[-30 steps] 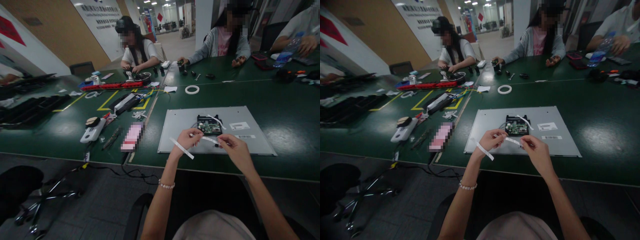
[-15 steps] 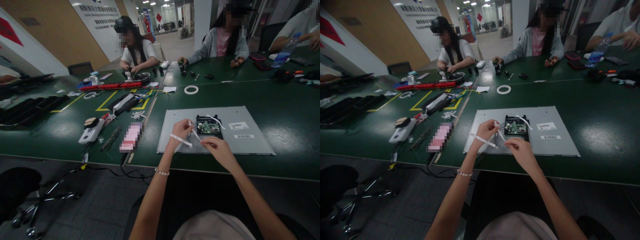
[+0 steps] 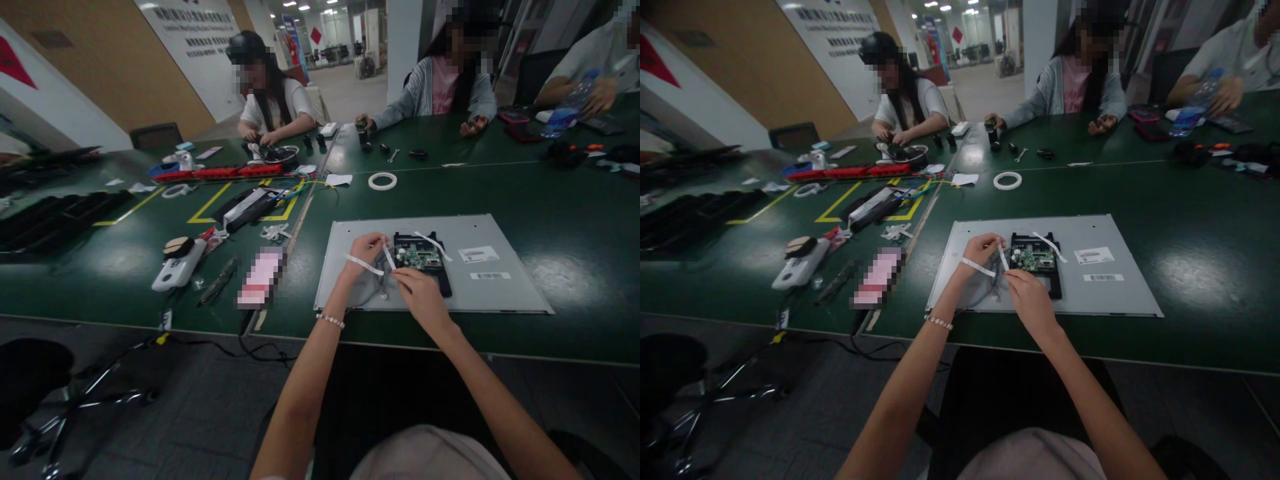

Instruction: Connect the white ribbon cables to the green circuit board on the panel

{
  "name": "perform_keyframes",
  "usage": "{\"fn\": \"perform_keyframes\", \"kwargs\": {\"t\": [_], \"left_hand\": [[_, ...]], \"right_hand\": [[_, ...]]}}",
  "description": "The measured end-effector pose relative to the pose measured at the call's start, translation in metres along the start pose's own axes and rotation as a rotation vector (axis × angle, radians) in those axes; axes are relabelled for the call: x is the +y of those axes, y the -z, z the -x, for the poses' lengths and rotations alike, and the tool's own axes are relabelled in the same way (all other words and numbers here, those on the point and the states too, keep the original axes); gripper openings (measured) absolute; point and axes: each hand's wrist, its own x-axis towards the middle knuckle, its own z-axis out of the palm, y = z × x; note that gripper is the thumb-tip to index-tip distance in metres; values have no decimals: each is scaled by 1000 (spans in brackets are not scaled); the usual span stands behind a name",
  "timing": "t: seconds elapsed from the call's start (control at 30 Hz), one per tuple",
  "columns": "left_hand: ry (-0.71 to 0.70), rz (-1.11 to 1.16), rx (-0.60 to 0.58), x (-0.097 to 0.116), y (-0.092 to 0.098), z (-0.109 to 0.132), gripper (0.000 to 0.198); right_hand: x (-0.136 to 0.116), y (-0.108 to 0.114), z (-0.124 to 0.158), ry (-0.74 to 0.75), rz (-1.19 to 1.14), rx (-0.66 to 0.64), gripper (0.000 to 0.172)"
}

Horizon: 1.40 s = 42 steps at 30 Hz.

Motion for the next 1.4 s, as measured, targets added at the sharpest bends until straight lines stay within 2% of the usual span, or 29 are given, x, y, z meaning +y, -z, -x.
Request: {"fn": "perform_keyframes", "kwargs": {"t": [0.23, 0.33, 0.57, 0.73, 0.8, 0.9, 1.03, 1.27, 1.4], "left_hand": [[-64, -250, 72, 0, 3, 0, 21], [-86, -339, 57, -1, 3, 0, 23], [-109, -421, 8, -4, -2, 0, 25], [-117, -450, 22, -9, -6, -1, 26], [-106, -446, 65, -11, -8, -1, 34], [-61, -421, 122, -13, -9, -1, 56], [-32, -374, 130, -11, -9, 1, 57], [-83, -369, 169, -2, -9, 3, 53], [-166, -290, 230, 5, -7, 7, 51]], "right_hand": [[4, -7, 1, -15, 33, 7, 36], [2, -7, 1, -4, 56, -5, 33], [0, -6, 1, 54, 100, -44, 32], [-4, -6, 8, 89, 194, -102, 36], [-6, -7, 14, 104, 234, -95, 40], [-8, -10, 22, 128, 279, -87, 42], [-10, -12, 29, 140, 297, -62, 40], [-19, -1, 12, 4, 61, 67, 36], [-21, -6, -6, -127, -74, 92, 39]]}}
